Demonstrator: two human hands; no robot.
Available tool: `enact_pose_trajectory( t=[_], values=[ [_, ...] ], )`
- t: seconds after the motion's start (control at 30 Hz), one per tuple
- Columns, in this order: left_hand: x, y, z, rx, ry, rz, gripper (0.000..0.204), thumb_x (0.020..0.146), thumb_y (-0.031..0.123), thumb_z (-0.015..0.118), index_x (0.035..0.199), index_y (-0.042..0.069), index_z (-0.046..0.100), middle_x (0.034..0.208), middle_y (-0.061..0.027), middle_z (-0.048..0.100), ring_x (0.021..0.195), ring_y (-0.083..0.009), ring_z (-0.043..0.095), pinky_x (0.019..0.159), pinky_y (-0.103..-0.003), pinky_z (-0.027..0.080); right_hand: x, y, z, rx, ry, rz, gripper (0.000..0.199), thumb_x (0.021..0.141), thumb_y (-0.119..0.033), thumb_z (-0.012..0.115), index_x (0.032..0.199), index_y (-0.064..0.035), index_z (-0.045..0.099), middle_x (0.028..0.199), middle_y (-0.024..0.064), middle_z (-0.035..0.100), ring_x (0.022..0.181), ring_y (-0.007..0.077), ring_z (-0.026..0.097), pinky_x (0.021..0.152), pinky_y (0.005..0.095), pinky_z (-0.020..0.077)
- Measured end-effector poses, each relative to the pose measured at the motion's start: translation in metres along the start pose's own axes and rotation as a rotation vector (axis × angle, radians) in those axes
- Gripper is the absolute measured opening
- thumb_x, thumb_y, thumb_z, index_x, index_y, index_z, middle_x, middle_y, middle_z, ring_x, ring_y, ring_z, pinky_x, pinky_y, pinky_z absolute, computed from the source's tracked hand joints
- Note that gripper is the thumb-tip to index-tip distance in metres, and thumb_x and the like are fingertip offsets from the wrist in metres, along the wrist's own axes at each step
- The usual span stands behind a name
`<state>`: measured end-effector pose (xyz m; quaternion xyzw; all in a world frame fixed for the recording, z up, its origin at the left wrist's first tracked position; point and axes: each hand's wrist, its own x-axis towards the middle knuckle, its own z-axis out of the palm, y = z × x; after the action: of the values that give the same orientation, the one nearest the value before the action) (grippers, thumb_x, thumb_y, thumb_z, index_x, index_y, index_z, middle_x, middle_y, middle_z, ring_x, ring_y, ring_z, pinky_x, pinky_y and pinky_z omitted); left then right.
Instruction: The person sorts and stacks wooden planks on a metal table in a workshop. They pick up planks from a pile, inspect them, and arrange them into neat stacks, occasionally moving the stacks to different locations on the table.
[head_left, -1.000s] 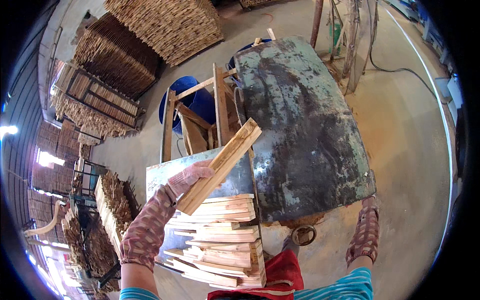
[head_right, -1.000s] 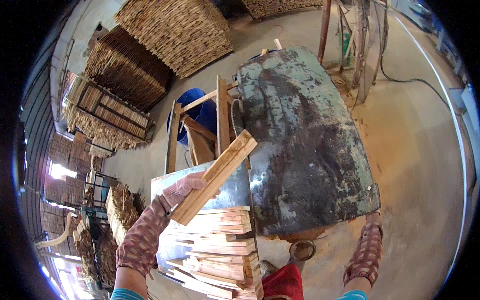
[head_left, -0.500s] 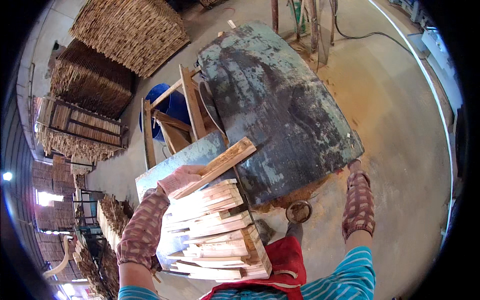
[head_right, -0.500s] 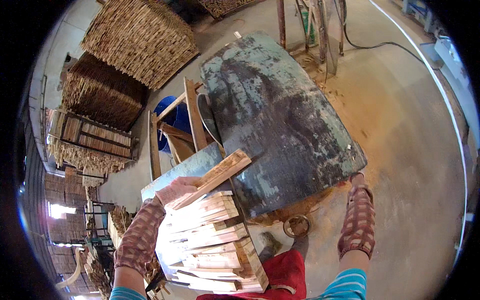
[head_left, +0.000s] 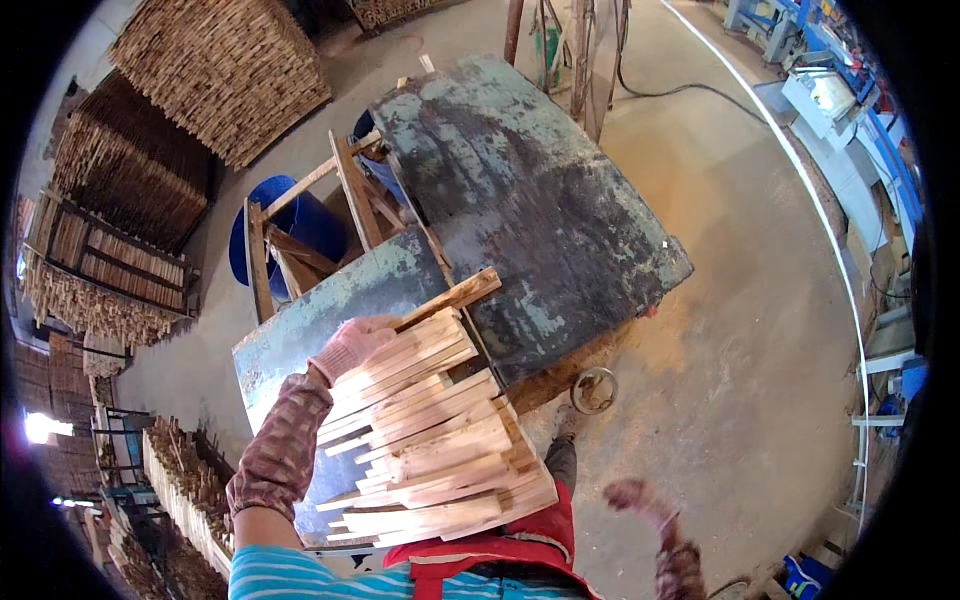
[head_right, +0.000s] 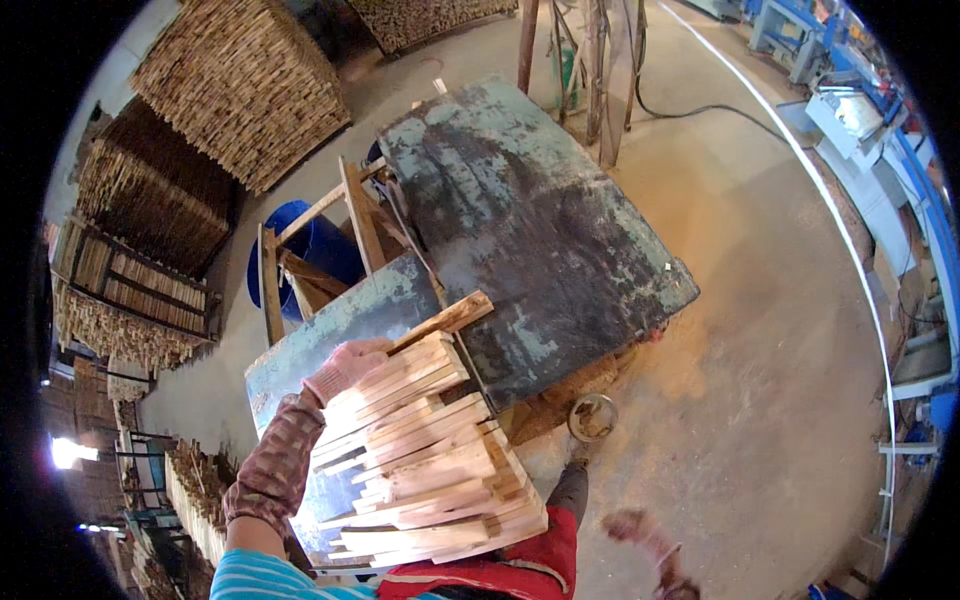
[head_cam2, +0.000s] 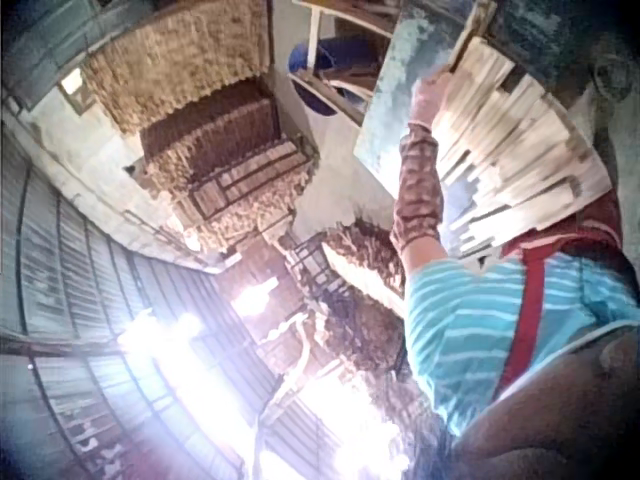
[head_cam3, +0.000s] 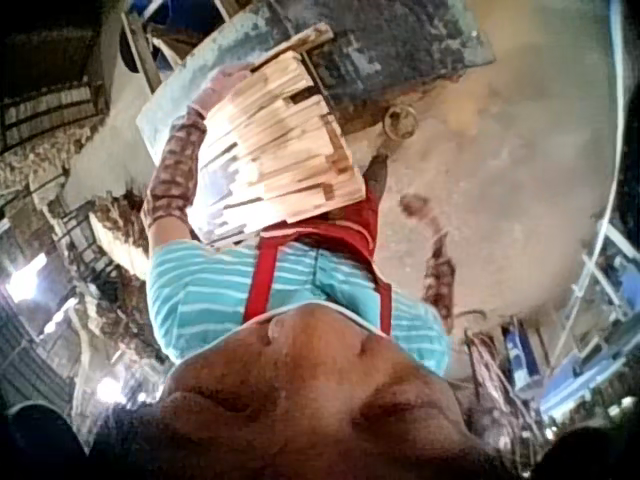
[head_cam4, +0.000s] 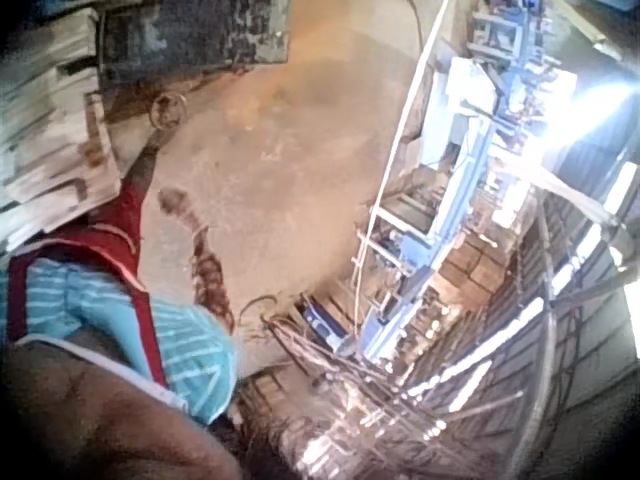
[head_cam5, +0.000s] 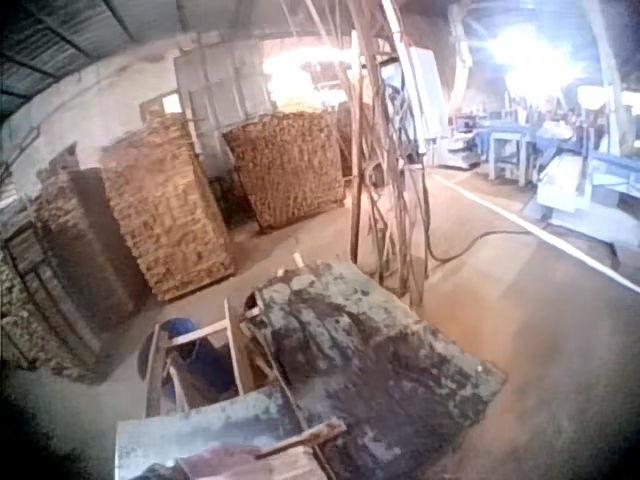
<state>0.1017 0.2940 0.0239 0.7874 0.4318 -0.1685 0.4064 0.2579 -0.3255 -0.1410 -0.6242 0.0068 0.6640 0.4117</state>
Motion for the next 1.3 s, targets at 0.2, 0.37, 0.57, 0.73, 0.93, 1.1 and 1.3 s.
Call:
enact_pose_trajectory(
  t=[0.2,0.37,0.57,0.73,0.93,1.1,1.3],
  values=[
    [0.024,-0.01,-0.02,0.105,0.249,-0.052,0.041,0.092,0.044,0.068,0.121,0.016,0.075,0.115,-0.0072,0.076,0.109,-0.0241,0.07,0.097,-0.034,0.052,-0.044,-0.075,0.215,0.002,-0.193,0.082,0.053,0.1,-0.051,0.058,0.123,-0.0045,0.071,0.109,0.006,0.073,0.088,0.0142,0.067,0.081,0.0297,0.055],
    [0.042,-0.01,-0.038,0.156,0.399,-0.016,0.043,0.088,0.05,0.07,0.114,0.017,0.079,0.112,-0.0096,0.077,0.108,-0.0279,0.071,0.097,-0.038,0.053,0.036,-0.087,0.282,0.189,-0.167,-0.032,0.081,0.093,-0.07,0.057,0.126,0.0038,0.059,0.101,0.0164,0.072,0.075,0.0179,0.07,0.06,0.0295,0.0549],
    [0.075,-0.006,-0.063,0.153,0.448,-0.082,0.042,0.087,0.052,0.069,0.11,0.018,0.08,0.107,-0.0086,0.078,0.104,-0.0264,0.072,0.096,-0.038,0.053,0.082,-0.122,0.306,0.242,-0.067,0.018,0.088,0.083,-0.083,0.058,0.086,0.0049,0.07,0.075,0.0162,0.072,0.06,0.0225,0.069,0.05,0.0308,0.0535],
    [0.097,-0.01,-0.088,0.209,0.516,-0.085,0.045,0.087,0.054,0.068,0.111,0.018,0.08,0.111,-0.0111,0.077,0.11,-0.0305,0.07,0.1,-0.039,0.051,0.107,-0.15,0.314,0.274,-0.109,0.048,0.09,0.08,-0.081,0.064,0.102,0.0065,0.067,0.087,0.0176,0.073,0.067,0.0233,0.071,0.057,0.0338,0.0574],
    [0.107,-0.01,-0.095,0.183,0.52,-0.016,0.045,0.089,0.054,0.063,0.112,0.02,0.079,0.116,-0.0114,0.075,0.114,-0.0334,0.068,0.101,-0.041,0.051,0.118,-0.149,0.297,0.271,-0.155,-0.047,0.08,0.091,-0.063,0.068,0.131,0.0046,0.055,0.105,0.0213,0.072,0.077,0.0269,0.074,0.065,0.0356,0.0604],
    [0.096,-0.01,-0.089,0.138,0.469,-0.072,0.043,0.088,0.053,0.064,0.11,0.02,0.08,0.115,-0.0114,0.075,0.113,-0.0324,0.068,0.1,-0.041,0.052,0.095,-0.095,0.14,0.612,0.005,-0.365,0.044,0.107,-0.037,0.037,0.121,-0.0021,0.061,0.109,0.0145,0.07,0.086,0.0302,0.069,0.075,0.0393,0.0588],
    [0.068,-0.006,-0.072,0.15,0.399,-0.124,0.045,0.087,0.054,0.069,0.112,0.018,0.08,0.111,-0.0112,0.077,0.109,-0.0293,0.07,0.098,-0.039,0.052,0.141,-0.124,-0.093,0.77,0.487,-0.381,0.029,0.105,-0.033,0.044,0.106,-0.0119,0.064,0.087,0.0068,0.07,0.085,0.0252,0.07,0.072,0.041,0.0577]
  ],
)
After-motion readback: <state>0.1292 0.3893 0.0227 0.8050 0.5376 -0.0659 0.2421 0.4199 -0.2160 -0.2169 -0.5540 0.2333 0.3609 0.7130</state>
